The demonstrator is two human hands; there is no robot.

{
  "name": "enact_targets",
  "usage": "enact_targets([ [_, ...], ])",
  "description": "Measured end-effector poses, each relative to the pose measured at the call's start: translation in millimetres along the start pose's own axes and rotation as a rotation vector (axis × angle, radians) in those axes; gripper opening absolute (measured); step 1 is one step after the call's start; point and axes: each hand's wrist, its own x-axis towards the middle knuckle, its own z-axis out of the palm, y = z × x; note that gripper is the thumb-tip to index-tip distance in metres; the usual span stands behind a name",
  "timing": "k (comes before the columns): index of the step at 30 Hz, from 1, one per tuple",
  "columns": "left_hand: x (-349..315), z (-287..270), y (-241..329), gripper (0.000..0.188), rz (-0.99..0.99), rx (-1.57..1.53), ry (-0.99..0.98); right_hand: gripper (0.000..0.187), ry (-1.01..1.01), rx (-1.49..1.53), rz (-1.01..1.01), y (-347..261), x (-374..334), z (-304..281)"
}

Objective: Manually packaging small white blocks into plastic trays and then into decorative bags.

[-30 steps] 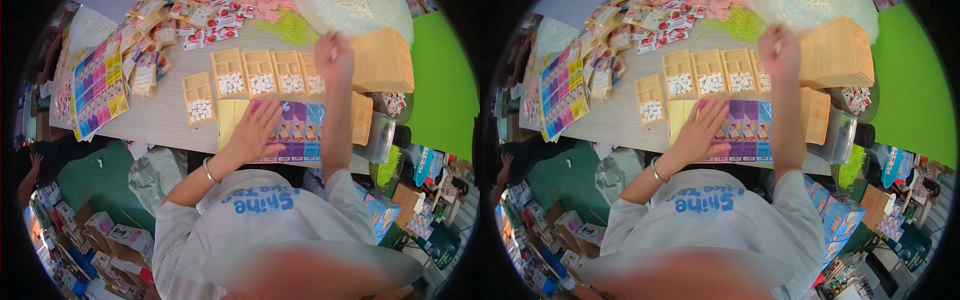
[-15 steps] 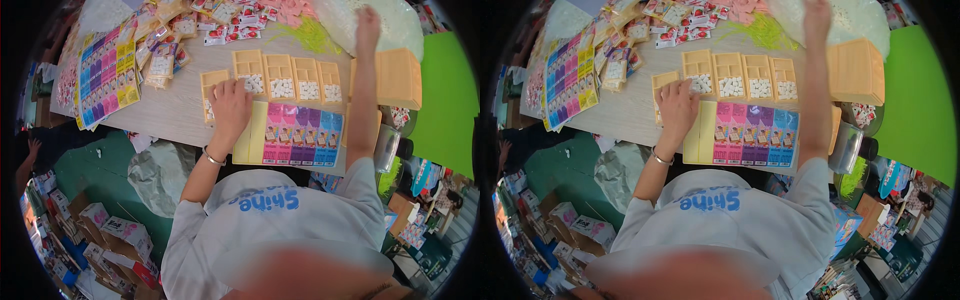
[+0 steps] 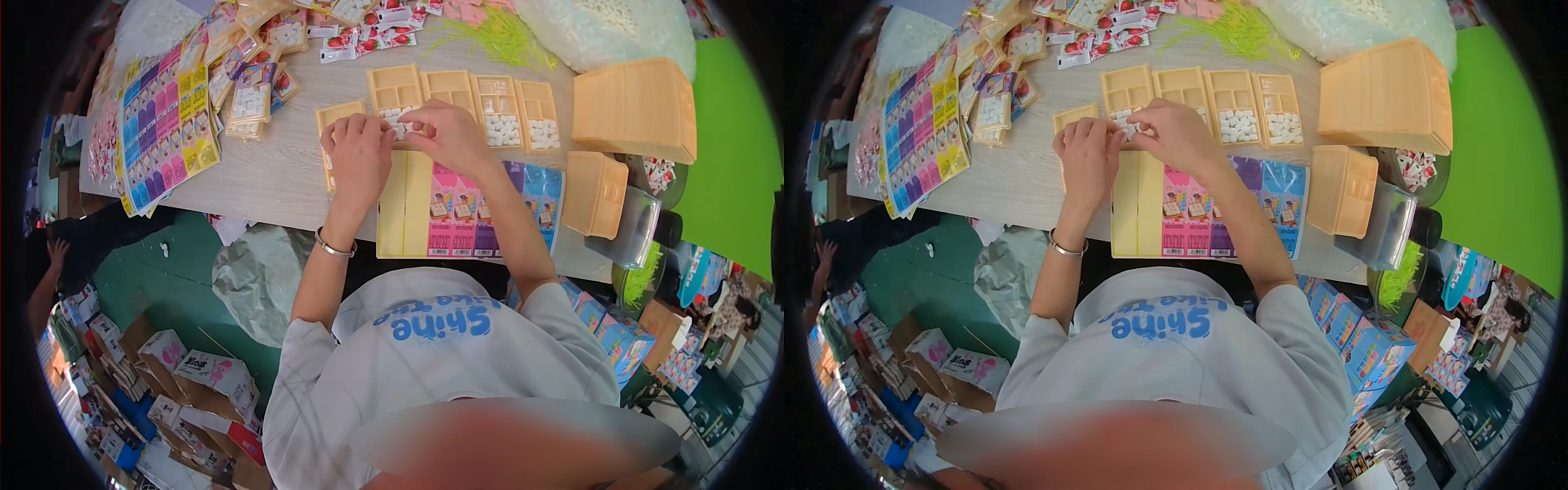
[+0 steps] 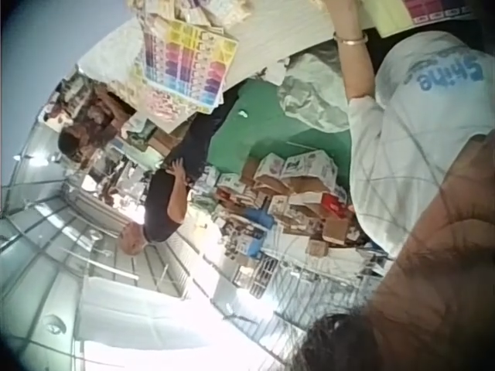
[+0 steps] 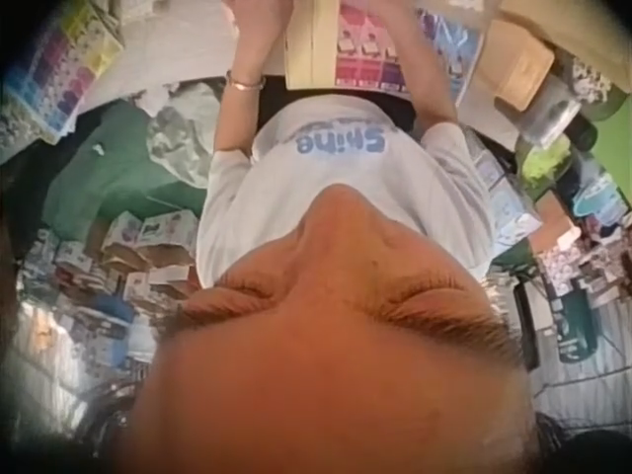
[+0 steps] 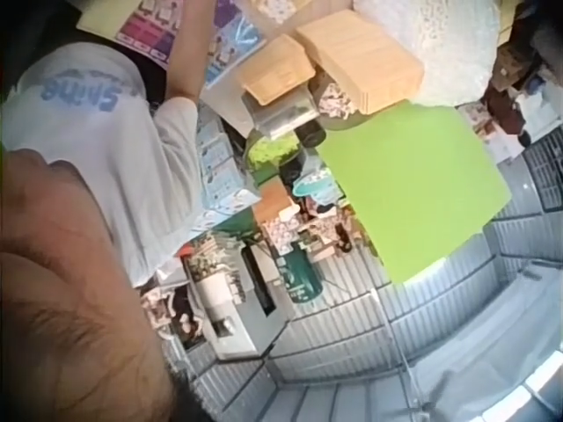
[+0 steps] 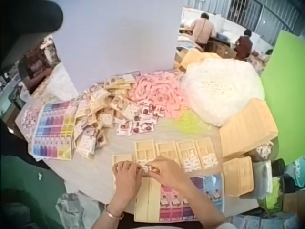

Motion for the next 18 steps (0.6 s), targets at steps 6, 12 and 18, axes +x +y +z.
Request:
enact_targets([
  [6, 10.3, -10.2, -0.8, 0.015, -0.033, -0.234, 0.002, 0.02, 0.163, 0.073, 0.032, 6.4, -1.5, 19.8],
  [12, 6.7, 4.9, -12.2, 0.033, 0.225, -0.113, 0.006, 0.017, 0.391, -0.009, 0.128, 26.4, -4.4, 5.8],
  [18, 6.8, 11.8, -7.1, 0.043, 0.322, 0.031, -0.116, 0.019, 0.44, -0.331, -0.085, 32.4, -5.4, 16.7],
])
